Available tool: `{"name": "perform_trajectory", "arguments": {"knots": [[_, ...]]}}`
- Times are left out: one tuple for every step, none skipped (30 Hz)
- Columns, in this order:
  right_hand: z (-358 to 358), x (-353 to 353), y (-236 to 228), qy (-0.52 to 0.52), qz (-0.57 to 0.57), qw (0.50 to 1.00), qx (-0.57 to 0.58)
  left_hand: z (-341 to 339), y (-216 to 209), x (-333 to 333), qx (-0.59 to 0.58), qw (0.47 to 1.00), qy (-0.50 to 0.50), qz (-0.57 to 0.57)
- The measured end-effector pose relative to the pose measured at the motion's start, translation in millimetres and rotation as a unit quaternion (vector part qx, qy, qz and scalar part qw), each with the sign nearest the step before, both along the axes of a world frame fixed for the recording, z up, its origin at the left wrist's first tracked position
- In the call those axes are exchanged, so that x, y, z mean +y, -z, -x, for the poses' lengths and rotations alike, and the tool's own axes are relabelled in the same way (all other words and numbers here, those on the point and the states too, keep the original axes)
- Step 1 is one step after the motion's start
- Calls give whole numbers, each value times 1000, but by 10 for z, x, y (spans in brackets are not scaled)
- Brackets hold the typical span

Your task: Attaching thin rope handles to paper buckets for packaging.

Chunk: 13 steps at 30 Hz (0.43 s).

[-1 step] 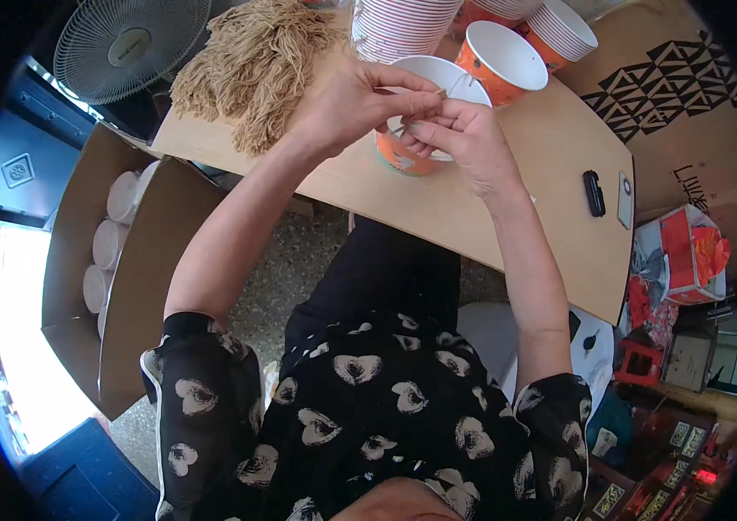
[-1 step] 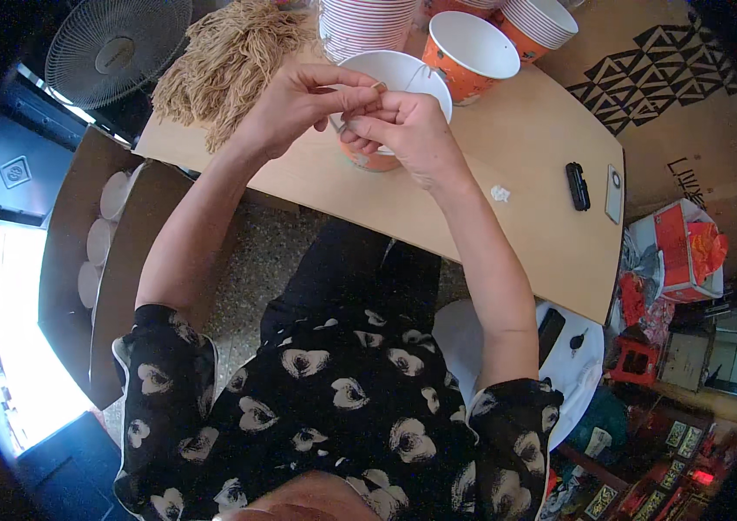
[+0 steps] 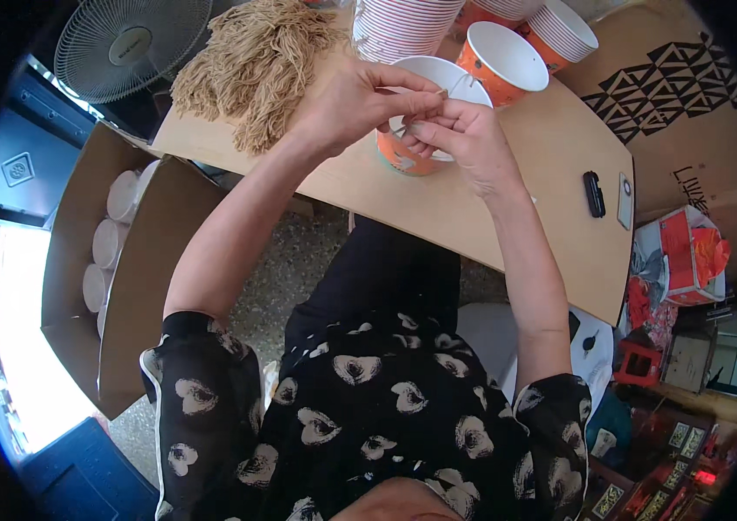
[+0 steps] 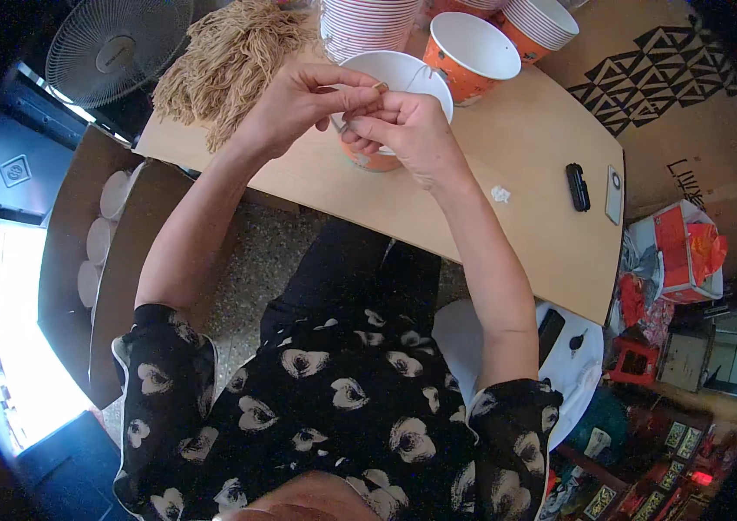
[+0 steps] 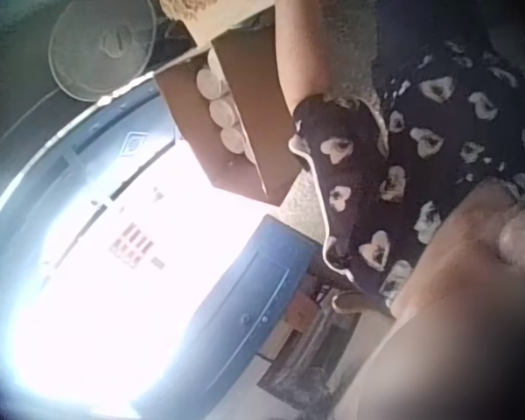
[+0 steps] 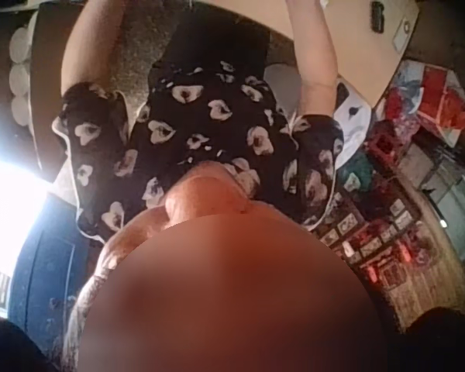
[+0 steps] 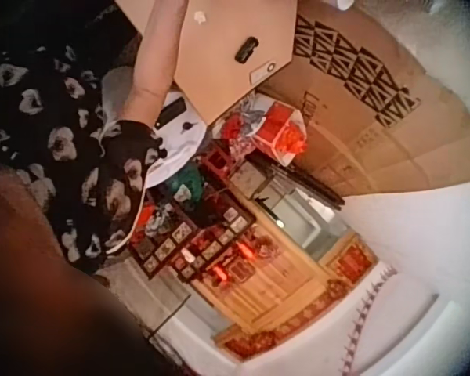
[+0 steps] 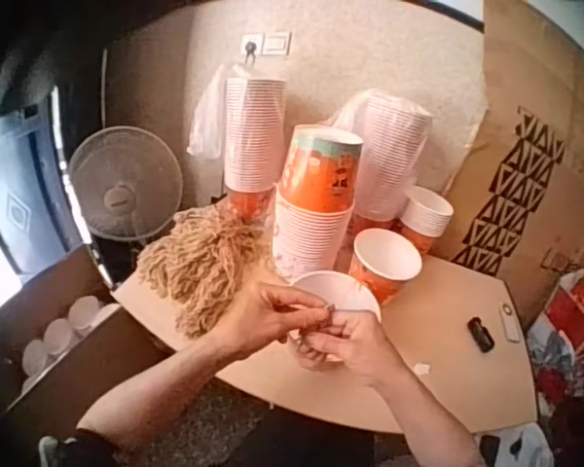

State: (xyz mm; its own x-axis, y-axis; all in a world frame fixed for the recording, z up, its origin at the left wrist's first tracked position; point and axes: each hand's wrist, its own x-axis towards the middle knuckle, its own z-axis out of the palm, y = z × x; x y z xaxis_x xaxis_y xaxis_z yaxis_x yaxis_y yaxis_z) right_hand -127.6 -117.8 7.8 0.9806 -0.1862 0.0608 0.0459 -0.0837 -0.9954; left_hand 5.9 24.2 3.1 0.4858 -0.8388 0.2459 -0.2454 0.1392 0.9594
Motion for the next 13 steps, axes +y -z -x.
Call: {"name": "perform_trajectory", "arguments": {"knots": [[-1, 3, -7, -3, 1, 1000, 1, -7, 8, -3, 8, 1000, 1, -5], [7, 5, -16, -9, 1, 1000, 1, -14, 16, -6, 17, 1000, 3, -10], [10, 2, -23, -15, 1, 1000, 2, -25, 26, -13, 17, 1000, 1, -10], [17, -17, -13, -16, 1, 1000, 3, -33, 32, -29, 24, 999, 21, -5], [23, -43, 10, -15, -8, 1000, -3, -36, 37, -36, 32, 999, 42, 0], [28, -56, 23, -14, -17, 1000, -8, -36, 43, -31, 32, 999, 41, 0], [29, -67, 15, -13, -16, 1000, -7, -44, 49, -34, 29, 998, 51, 6], [32, -75, 2, -15, -18, 1000, -11, -53, 57, -37, 27, 998, 60, 12], [36, -86, -3, -16, -20, 1000, -15, -57, 68, -19, 27, 998, 62, 13], [50, -100, 2, -13, -20, 1000, -14, -52, 81, 20, 5, 997, 75, -2], [58, -116, 10, -6, -17, 1000, -19, -55, 84, 48, -17, 996, 87, -16], [63, -136, 22, 2, -14, 1000, -25, -84, 63, 59, -43, 989, 129, -58], [80, -149, 31, 4, -15, 1000, -23, -96, 85, 57, -52, 986, 143, -72]]}}
